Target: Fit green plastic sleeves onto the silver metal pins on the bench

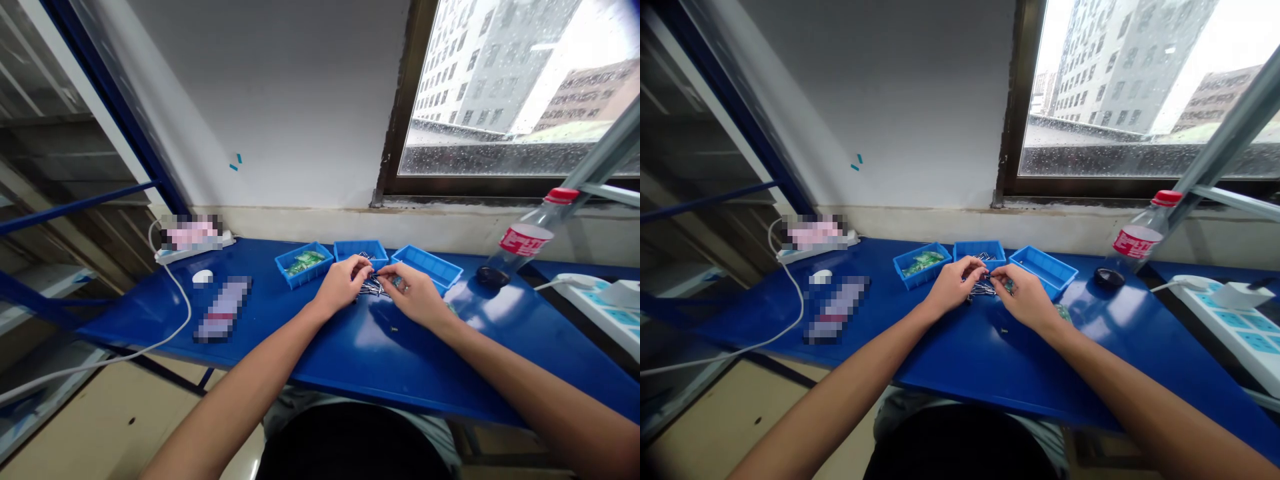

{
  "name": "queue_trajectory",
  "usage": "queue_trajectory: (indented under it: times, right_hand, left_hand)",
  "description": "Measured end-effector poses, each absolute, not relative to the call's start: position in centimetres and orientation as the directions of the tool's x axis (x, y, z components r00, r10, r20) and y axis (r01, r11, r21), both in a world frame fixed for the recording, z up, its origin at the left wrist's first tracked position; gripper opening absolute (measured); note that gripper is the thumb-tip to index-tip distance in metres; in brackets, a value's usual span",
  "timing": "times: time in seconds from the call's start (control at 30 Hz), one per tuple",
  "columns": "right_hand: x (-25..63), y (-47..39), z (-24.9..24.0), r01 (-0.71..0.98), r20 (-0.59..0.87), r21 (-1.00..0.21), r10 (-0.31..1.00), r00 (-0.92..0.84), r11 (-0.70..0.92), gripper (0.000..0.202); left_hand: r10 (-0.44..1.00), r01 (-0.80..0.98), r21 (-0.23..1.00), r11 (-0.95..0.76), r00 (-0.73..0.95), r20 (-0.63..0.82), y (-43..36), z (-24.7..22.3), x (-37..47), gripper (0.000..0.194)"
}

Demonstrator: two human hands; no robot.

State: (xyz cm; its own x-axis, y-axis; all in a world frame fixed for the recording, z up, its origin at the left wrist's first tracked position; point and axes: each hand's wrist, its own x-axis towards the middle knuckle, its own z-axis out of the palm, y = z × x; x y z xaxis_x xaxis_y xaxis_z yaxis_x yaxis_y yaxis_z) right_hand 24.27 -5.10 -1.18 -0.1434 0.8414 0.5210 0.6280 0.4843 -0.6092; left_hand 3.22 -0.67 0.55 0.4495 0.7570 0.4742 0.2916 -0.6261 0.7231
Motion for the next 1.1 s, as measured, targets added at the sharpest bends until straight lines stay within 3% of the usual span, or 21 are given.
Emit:
queue_trajectory:
  times: [0.23, 0.5, 0.63, 0.77, 1.0, 1.1]
  right_hand:
    - [23.8, -5.2, -1.5, 0.537, 0.484, -0.716, 0.872, -0.079, 0.446, 0.018]
    - [23.5, -5.6, -0.9, 0.568, 0.504, -0.685, 0.860, -0.082, 0.456, 0.015]
    - [23.7, -5.6, -0.8, 0.530, 0.522, -0.702, 0.850, -0.073, 0.477, 0.028]
    - [24.0, -5.7, -0.8, 0.543, 0.513, -0.712, 0.858, -0.030, 0.445, 0.015]
    - [24.2, -5.1, -1.3, 0.596, 0.567, -0.604, 0.811, -0.146, 0.529, 0.014]
    - [24.2, -5.0, -1.4, 0.585, 0.530, -0.623, 0.830, -0.175, 0.520, 0.023]
  left_hand:
    - [0.774, 0.156, 0.823, -0.547, 0.470, 0.425, -0.7, 0.1, 3.6, 0.021]
    - [0.800, 0.111, 0.883, -0.455, 0.487, 0.351, -0.8, 0.0, 3.8, 0.028]
    - [0.819, 0.138, 0.890, -0.435, 0.472, 0.327, -1.2, 0.4, 3.8, 0.041]
    - [0.794, 0.134, 0.911, -0.389, 0.551, 0.258, -1.7, 0.6, 3.7, 0.048]
    - [0.803, 0.135, 0.884, -0.447, 0.495, 0.330, -1.2, -0.1, 3.9, 0.033]
    - [0.804, 0.173, 0.853, -0.492, 0.466, 0.369, -1.0, -0.3, 3.7, 0.045]
